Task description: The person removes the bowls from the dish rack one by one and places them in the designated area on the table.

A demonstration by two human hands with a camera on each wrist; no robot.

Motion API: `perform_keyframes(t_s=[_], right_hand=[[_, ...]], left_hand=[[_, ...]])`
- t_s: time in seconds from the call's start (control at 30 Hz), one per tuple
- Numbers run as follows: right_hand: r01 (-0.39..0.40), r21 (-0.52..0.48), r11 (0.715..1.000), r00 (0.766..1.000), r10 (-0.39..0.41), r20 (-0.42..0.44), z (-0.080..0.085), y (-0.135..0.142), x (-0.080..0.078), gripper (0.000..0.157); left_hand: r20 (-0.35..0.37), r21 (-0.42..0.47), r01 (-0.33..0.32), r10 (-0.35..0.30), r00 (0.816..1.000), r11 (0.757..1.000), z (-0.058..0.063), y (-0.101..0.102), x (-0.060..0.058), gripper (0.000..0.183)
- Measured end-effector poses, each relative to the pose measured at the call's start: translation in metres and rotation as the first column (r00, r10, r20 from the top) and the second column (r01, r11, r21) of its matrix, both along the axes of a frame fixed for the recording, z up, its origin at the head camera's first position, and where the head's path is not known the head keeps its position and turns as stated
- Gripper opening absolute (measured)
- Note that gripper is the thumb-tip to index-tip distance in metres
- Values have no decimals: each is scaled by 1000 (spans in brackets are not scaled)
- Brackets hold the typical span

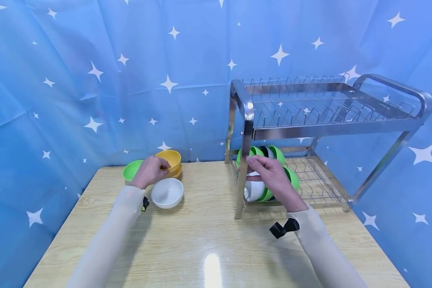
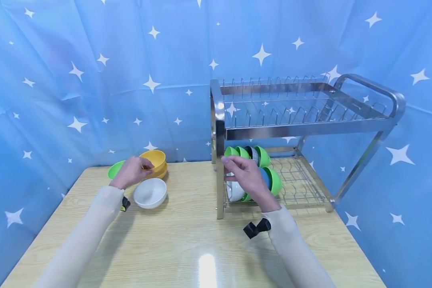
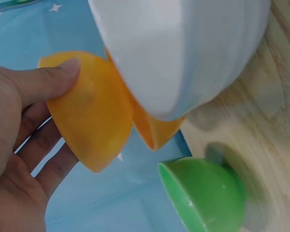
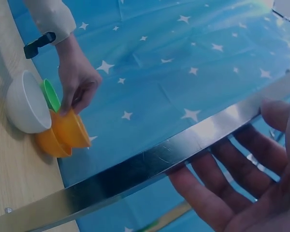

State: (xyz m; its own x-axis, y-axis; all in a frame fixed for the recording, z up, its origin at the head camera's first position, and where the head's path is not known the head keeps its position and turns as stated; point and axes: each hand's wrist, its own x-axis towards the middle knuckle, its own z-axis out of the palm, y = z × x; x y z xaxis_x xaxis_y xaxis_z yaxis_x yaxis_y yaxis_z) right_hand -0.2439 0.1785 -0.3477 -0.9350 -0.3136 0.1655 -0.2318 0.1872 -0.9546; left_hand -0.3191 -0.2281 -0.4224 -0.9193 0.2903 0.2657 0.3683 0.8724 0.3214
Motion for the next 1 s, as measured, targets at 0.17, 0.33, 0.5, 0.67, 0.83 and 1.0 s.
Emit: perform_keyframes(t_s=[0.17, 0.33, 0.5, 0.67, 0.83, 1.0], right_hand=[[-25, -24, 999, 1000, 25, 15, 0, 0, -1, 49], [-24, -28, 999, 1000, 24, 10, 0, -1, 0, 46], [-25, -33, 999, 1000, 25, 8, -1, -1, 0, 45], [-24, -39, 999, 1000, 24, 5, -2, 0, 0, 44], [-12, -34, 999, 1000, 13, 6, -2, 0, 0, 44], [-16, -33, 999, 1000, 17, 8, -3, 1, 0, 45]], left_hand=[[63, 7, -4, 3, 998, 1000, -6, -2, -4, 15], [62, -16, -2, 3, 998, 1000, -12, -2, -8, 16], [54, -35, -8, 9, 998, 999, -16, -2, -11, 14], [78, -42, -27, 31, 997, 999, -18, 2, -14, 13], [100, -49, -42, 47, 994, 998, -18, 6, -17, 15], [139, -48, -53, 59, 988, 997, -17, 9, -19, 19]])
